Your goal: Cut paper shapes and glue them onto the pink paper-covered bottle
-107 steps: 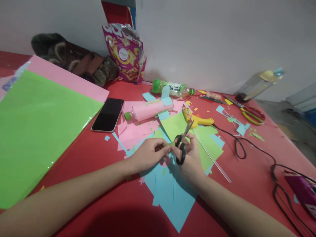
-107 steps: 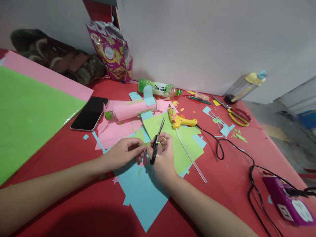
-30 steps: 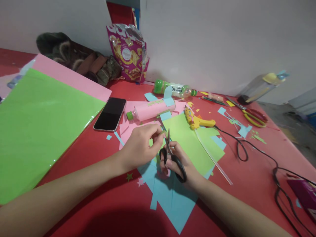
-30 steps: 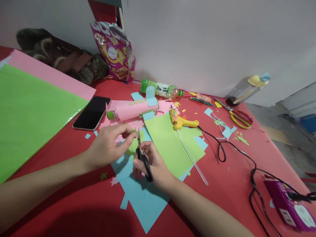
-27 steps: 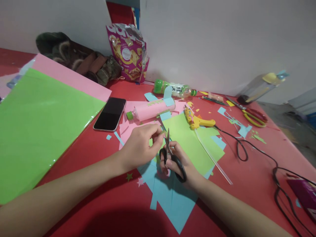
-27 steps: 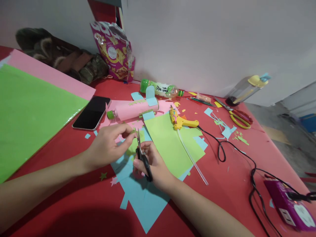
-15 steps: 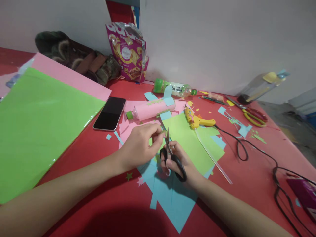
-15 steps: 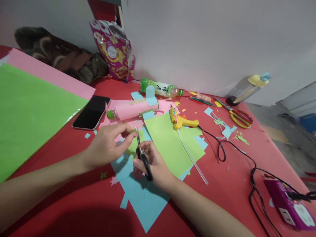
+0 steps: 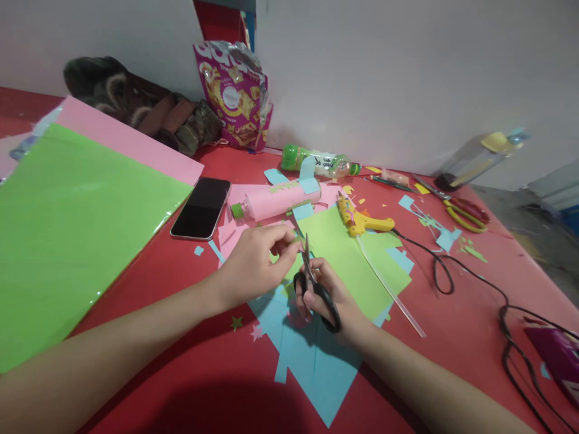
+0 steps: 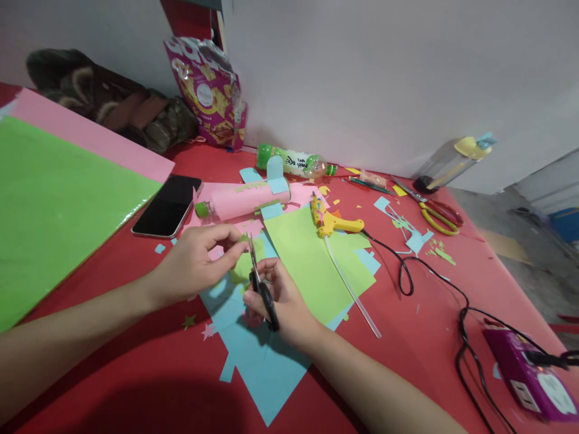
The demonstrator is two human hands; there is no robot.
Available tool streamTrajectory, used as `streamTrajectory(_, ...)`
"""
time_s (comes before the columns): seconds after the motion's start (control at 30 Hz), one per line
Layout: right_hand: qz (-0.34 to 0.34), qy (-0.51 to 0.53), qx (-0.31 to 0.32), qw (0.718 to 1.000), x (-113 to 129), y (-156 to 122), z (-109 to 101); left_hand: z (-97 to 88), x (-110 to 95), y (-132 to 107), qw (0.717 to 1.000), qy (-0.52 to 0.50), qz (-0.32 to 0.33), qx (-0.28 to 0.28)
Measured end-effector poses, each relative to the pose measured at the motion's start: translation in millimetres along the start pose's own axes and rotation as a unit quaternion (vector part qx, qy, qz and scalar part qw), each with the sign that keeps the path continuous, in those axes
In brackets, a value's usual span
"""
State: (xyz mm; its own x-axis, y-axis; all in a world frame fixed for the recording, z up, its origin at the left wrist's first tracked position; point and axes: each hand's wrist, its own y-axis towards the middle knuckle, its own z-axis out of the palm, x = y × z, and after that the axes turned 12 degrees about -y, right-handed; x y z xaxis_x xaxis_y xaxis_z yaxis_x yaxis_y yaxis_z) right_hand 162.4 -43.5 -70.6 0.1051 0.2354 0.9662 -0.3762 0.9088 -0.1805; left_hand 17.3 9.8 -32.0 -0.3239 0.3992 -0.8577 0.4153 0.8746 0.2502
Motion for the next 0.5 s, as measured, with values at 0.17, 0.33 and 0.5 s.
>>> streamTrajectory(0.17, 0.001, 0.0, -0.002, 1.0, -0.9, -0.7, -0.9, -1.7, -0.6, 1.6, 1.0, -0.014, -0.007, 0.008)
streamTrajectory(0.33, 0.001, 0.002, -0.004, 1.0, -4.1, -0.4, -3.0, -3.7, -2.4, 2.1, 0.999, -0.015, -0.021, 0.019)
streamTrajectory(0.5, 0.01, -0.004, -0.008, 1.0, -4.4, 0.9, -2.7, -5.6, -2.9, 3.2, 0.998, -0.022, -0.04, 0.03)
